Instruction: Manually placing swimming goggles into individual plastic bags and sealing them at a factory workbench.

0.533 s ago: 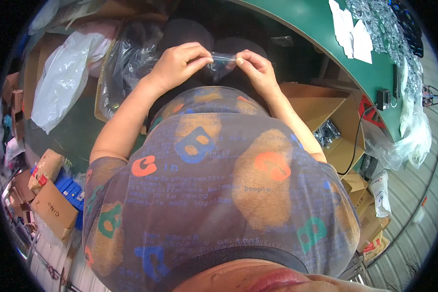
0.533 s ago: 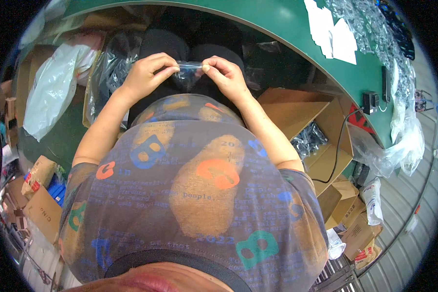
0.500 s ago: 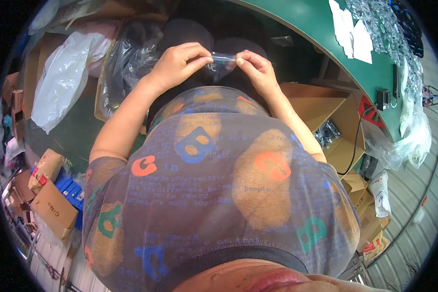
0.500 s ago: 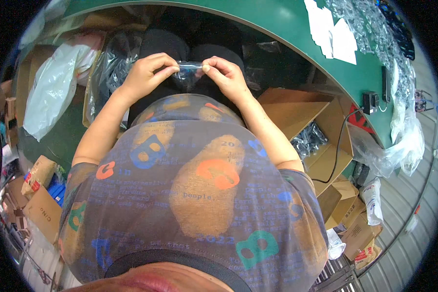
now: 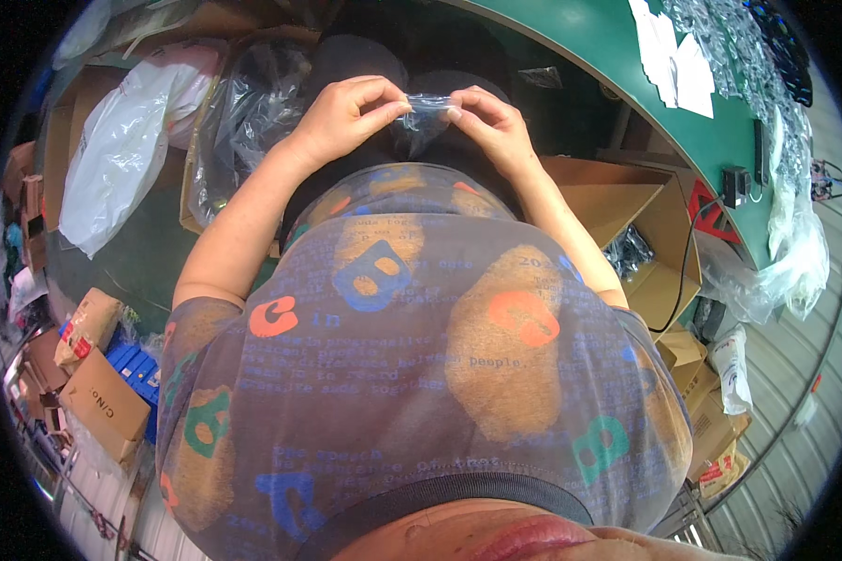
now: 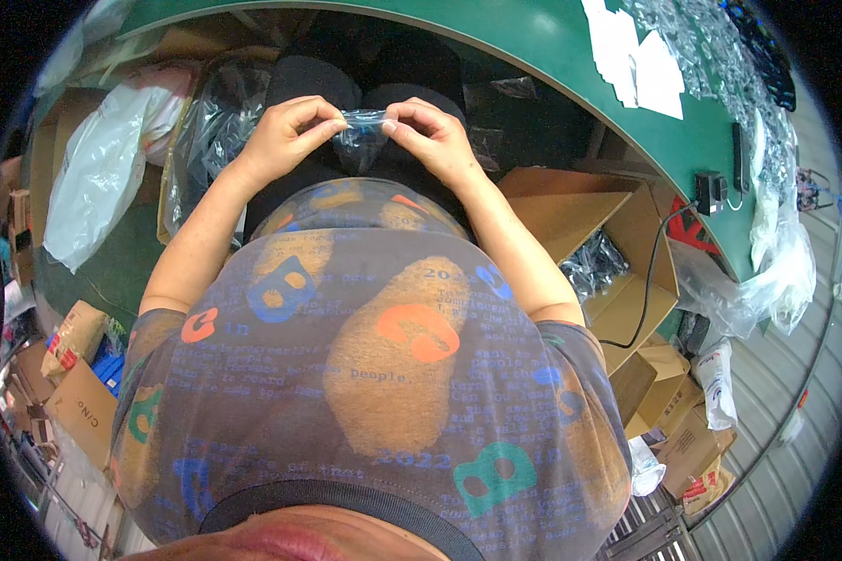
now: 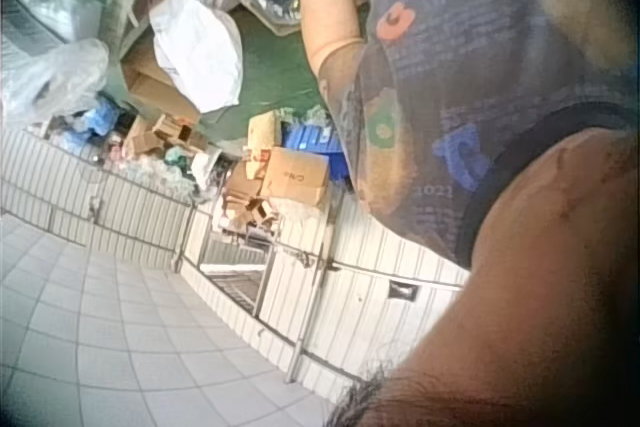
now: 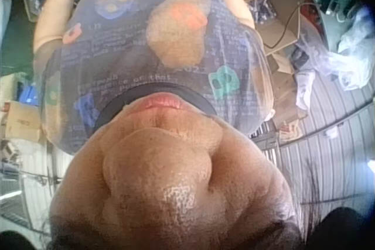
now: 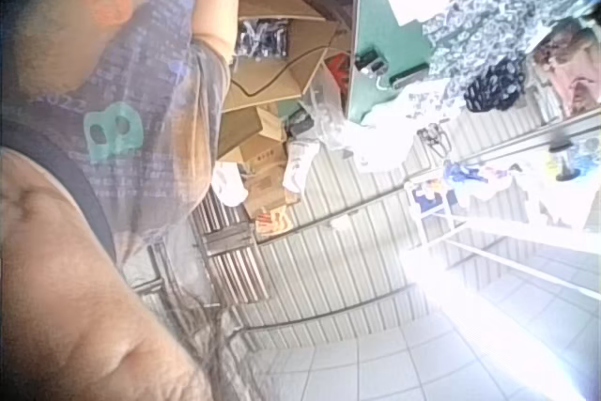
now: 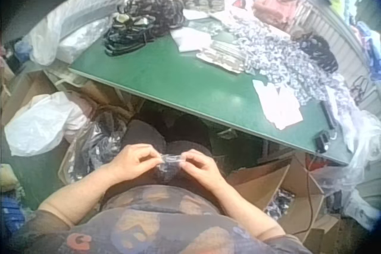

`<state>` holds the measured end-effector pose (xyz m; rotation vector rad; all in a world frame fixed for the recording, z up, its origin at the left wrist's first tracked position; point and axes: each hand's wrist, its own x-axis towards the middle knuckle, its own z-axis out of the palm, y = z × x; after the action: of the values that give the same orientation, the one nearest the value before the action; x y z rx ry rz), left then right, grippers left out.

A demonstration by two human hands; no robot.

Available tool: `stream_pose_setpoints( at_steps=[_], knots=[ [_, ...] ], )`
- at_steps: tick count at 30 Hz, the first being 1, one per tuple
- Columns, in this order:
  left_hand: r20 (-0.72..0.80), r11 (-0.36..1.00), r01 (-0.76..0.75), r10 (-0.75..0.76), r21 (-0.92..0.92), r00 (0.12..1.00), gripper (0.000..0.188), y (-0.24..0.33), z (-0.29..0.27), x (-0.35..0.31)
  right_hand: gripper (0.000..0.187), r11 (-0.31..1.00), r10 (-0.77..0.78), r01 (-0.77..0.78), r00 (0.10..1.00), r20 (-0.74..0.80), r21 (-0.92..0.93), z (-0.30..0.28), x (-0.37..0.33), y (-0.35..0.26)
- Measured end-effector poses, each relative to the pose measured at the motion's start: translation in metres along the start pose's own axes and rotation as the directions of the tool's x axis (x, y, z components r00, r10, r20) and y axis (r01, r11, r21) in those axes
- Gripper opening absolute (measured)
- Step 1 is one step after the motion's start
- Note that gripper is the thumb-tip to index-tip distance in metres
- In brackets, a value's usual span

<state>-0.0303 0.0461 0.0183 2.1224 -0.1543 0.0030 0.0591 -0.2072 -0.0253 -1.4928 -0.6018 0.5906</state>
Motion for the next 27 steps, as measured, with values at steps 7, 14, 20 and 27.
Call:
stream_pose_setpoints(
  at_steps=[7,14,20,27],
  knots=[
    [0.005,0.999,-0.022,0.021,0.029,1.000,0.016,0.005,-0.001,0.000,0.014,0.995,-0.065,0.065,0.998,0.006,-0.077,0.001,0.004,0.001],
    [0.015,0.998,-0.025,0.024,0.060,1.000,0.015,0.005,-0.002,0.001,0.014,1.000,-0.009,0.010,1.000,0.030,-0.021,0.004,0.009,0.001],
    [0.007,0.997,-0.058,0.058,0.045,0.998,0.016,0.006,-0.002,0.002,0.015,0.972,-0.134,0.142,0.989,0.057,-0.185,0.004,0.012,0.001],
    [0.001,0.996,-0.063,0.063,0.058,0.998,0.017,0.003,-0.002,0.001,0.016,0.977,-0.145,0.147,0.989,0.028,-0.153,0.006,0.012,0.000]
  ],
)
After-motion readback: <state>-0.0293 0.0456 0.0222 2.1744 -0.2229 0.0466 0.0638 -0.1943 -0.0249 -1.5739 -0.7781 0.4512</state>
